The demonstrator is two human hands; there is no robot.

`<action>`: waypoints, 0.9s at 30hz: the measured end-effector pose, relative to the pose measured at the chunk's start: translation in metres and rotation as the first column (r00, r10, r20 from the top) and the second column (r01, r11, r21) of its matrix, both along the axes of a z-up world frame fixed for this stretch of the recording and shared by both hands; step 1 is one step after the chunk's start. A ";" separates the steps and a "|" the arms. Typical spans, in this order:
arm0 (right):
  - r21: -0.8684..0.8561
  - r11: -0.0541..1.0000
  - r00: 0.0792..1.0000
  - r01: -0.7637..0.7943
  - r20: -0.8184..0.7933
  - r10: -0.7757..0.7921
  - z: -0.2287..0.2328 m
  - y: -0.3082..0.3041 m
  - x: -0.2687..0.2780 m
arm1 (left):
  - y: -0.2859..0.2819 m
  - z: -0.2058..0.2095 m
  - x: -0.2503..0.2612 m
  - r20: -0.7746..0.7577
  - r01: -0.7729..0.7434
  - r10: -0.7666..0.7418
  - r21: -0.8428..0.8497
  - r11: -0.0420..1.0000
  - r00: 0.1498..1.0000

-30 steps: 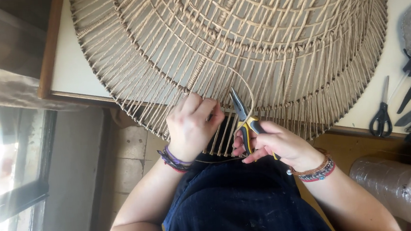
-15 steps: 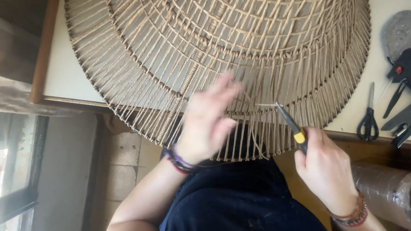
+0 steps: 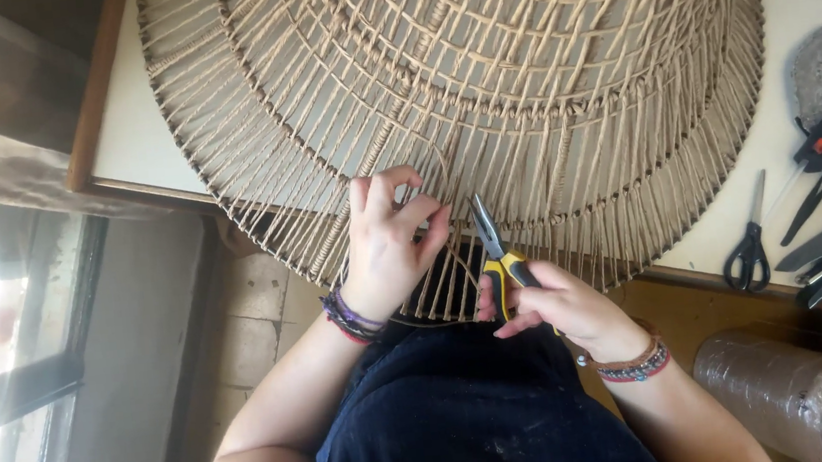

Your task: Trimming and weaving wicker strands to finish a large conical lampshade on a workbench.

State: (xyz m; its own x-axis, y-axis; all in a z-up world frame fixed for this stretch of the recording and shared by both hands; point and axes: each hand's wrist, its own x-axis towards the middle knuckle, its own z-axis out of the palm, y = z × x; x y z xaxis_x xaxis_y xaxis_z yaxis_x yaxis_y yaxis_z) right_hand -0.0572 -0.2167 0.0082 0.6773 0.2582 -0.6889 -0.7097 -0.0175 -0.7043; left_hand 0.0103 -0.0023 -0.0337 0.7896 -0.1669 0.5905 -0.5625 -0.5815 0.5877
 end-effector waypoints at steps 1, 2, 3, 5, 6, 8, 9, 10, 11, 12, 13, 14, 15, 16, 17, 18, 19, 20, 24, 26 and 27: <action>0.002 1.000 1.000 0.005 -0.003 -0.005 -0.001 0.000 0.003 | 0.003 0.000 0.002 -0.003 0.005 -0.005 0.002 1.000 1.000; 0.007 1.000 1.000 -0.028 0.005 0.028 -0.002 -0.001 0.006 | 0.006 0.001 0.004 -0.006 0.036 -0.036 0.019 0.999 0.999; 0.011 0.998 0.998 -0.059 0.019 0.059 -0.003 -0.002 0.011 | 0.009 0.002 0.008 -0.003 0.070 -0.070 0.035 0.997 0.998; 0.024 0.997 0.996 -0.072 0.046 0.071 -0.005 -0.006 0.012 | 0.010 0.003 0.005 0.005 0.077 -0.078 0.079 0.994 0.997; 0.035 0.995 0.994 -0.091 0.071 0.089 -0.007 -0.007 0.012 | 0.012 0.003 0.003 0.011 0.077 -0.079 0.123 0.989 0.997; 0.024 0.996 0.994 -0.091 0.060 0.090 -0.004 -0.004 0.015 | 0.010 -0.003 0.005 -0.004 0.065 -0.065 0.153 0.986 0.998; 0.012 0.995 0.994 -0.095 0.061 0.094 -0.002 -0.003 0.017 | 0.008 -0.006 0.008 -0.008 0.048 -0.047 0.184 0.982 0.999; 0.010 0.996 0.994 -0.094 0.060 0.093 -0.001 0.000 0.020 | 0.008 -0.004 0.010 -0.009 0.049 -0.048 0.183 0.982 0.999; -0.028 0.994 0.992 -0.109 0.069 0.110 0.000 0.003 0.022 | 0.009 -0.003 0.011 -0.010 0.062 -0.061 0.200 0.978 0.998; -0.066 0.990 0.989 -0.123 0.077 0.127 0.002 0.006 0.024 | 0.009 -0.002 0.013 -0.011 0.074 -0.073 0.217 0.973 0.997; -0.068 0.990 0.989 -0.121 0.074 0.126 -0.004 0.001 0.023 | 0.011 -0.005 0.016 -0.013 0.076 -0.075 0.215 0.974 0.997; -0.276 0.935 0.949 -0.224 0.155 0.273 -0.009 -0.003 0.022 | 0.013 -0.009 0.018 -0.029 0.077 -0.073 0.183 0.980 0.997; -0.479 0.829 0.882 -0.289 0.204 0.425 -0.014 -0.008 0.022 | 0.014 -0.012 0.021 -0.042 0.077 -0.072 0.150 0.986 0.997; -0.482 0.828 0.882 -0.286 0.205 0.424 -0.008 -0.014 0.011 | 0.014 -0.036 0.024 -0.040 0.079 -0.074 0.148 0.986 0.996; -0.753 0.621 0.838 -0.218 0.181 0.514 -0.002 -0.019 0.001 | 0.015 -0.060 0.028 0.019 0.028 -0.027 -0.032 0.999 0.999; -0.932 0.345 0.797 -0.107 0.127 0.590 0.005 -0.023 -0.008 | 0.016 -0.083 0.032 0.067 -0.014 0.029 -0.214 0.977 0.997; -0.935 0.341 0.797 -0.102 0.129 0.591 0.001 -0.037 -0.022 | 0.018 -0.089 0.030 0.073 -0.013 0.030 -0.219 0.976 0.997; -0.956 0.289 0.802 -0.057 0.129 0.584 -0.004 -0.051 -0.036 | 0.020 -0.096 0.028 0.185 -0.035 0.073 -0.203 0.979 0.980; -0.947 0.320 0.807 -0.043 0.156 0.570 -0.003 -0.057 -0.058 | -0.011 -0.007 -0.002 0.211 0.181 -0.178 0.005 0.983 0.961; -0.922 0.385 0.790 -0.038 0.209 0.577 -0.007 -0.056 -0.057 | -0.030 0.003 -0.010 0.056 0.221 -0.219 -0.018 0.975 0.974; -0.895 0.445 0.764 -0.024 0.271 0.586 -0.009 -0.058 -0.050 | -0.041 0.009 -0.009 -0.084 0.250 -0.253 -0.048 0.967 0.964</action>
State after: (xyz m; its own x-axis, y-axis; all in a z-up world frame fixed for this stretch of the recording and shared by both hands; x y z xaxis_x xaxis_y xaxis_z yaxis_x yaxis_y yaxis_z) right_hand -0.1070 -0.2748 -0.0004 0.9555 0.0455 -0.2916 -0.0870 -0.9007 -0.4256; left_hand 0.0014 -0.0435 -0.0244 0.7743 -0.3463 0.5296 -0.6326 -0.4055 0.6598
